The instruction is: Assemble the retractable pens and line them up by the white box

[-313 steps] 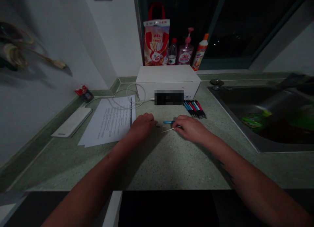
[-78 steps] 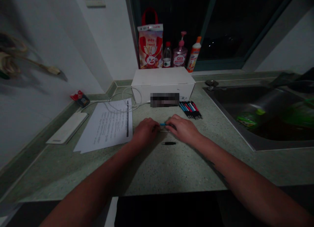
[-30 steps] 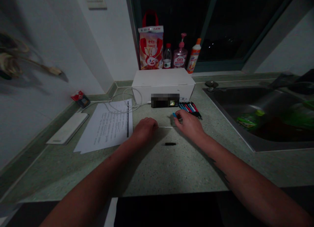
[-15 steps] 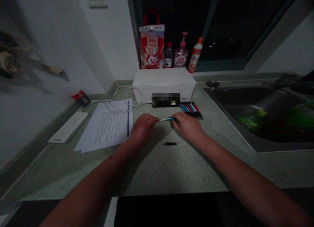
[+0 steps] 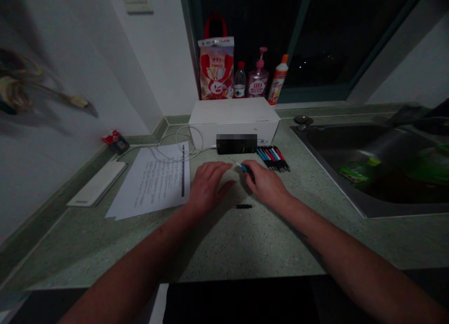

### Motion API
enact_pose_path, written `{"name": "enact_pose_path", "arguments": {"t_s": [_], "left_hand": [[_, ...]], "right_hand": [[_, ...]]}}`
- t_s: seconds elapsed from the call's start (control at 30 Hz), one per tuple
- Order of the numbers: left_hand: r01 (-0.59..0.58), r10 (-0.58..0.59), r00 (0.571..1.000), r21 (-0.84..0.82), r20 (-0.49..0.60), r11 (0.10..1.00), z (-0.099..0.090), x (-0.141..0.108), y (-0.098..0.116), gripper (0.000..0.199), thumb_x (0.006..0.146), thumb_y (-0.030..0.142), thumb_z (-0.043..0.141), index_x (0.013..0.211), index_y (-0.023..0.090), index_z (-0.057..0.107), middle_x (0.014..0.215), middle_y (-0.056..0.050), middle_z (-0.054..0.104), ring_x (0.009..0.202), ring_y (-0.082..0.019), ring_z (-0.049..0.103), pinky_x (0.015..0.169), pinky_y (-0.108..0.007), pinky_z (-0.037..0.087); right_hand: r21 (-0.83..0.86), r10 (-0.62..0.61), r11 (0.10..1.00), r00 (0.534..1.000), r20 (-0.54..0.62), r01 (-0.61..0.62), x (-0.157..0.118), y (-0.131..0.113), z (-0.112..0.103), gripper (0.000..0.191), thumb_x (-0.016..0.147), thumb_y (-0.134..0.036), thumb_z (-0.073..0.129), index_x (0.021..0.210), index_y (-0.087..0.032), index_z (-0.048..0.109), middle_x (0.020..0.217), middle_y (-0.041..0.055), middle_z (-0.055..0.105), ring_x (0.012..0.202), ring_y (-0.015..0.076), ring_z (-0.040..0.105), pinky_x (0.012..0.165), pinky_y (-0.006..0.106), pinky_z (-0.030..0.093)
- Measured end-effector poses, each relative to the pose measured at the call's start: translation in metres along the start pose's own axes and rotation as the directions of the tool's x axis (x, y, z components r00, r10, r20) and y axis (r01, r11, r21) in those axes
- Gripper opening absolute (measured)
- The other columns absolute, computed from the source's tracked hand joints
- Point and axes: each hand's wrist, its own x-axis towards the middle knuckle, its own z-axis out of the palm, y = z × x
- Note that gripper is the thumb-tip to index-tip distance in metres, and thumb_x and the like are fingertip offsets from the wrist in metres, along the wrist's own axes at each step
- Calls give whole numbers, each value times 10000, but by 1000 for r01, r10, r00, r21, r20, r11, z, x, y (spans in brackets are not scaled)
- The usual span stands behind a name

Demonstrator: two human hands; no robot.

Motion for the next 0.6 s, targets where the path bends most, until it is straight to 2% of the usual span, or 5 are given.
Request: {"name": "enact_pose_path", "arguments": {"t_s": [0.17, 0.33, 0.43, 0.53, 0.6], "left_hand": [[-174, 221, 936, -184, 273, 967, 2, -4, 13, 403, 907, 455, 728, 1241, 233, 694, 1170, -96, 710, 1101, -266, 634, 998, -436, 491], [-236, 309, 861, -219, 405, 947, 9, -6, 18, 126, 955, 282, 652, 1025, 228, 742, 1061, -61, 736, 1026, -233, 655, 955, -398, 507], [-126, 189, 919, -195, 347, 973, 11, -5, 13, 128, 974, 205, 601, 1017, 205, 721, 1003, -56, 741, 967, -219, 668, 919, -386, 525], [71, -45, 986, -164, 159, 984, 11, -4, 1, 152, 978, 184, 580, 1061, 205, 707, 1006, -58, 742, 969, -218, 671, 894, -384, 540], [145, -143, 989, -170, 26, 975, 9, -2, -7, 177, 987, 184, 567, 1097, 208, 703, 1042, -60, 745, 994, -215, 669, 910, -386, 542]], "right_hand": [[77, -9, 997, 993, -117, 18, 1, 8, 2, 442, 1012, -186, 445, 1443, -187, 544, 1406, 117, 665, 1180, 267, 675, 984, 375, 513], [5, 21, 1000, 997, -78, -21, 2, 9, -2, 364, 1038, -231, 448, 1343, -219, 647, 1295, 104, 717, 1092, 262, 695, 887, 348, 533], [-56, -1, 998, 999, -45, -2, 2, 10, -5, 372, 1034, -195, 449, 1342, -227, 656, 1257, 99, 721, 1054, 250, 696, 841, 327, 521], [-90, -41, 995, 999, 1, 41, 2, 11, -8, 395, 1021, -154, 454, 1346, -245, 661, 1218, 91, 724, 1005, 240, 698, 787, 317, 505], [-102, -57, 993, 998, 28, 60, 2, 10, -10, 400, 1021, -151, 453, 1343, -259, 665, 1201, 81, 725, 973, 234, 699, 753, 314, 494]]}}
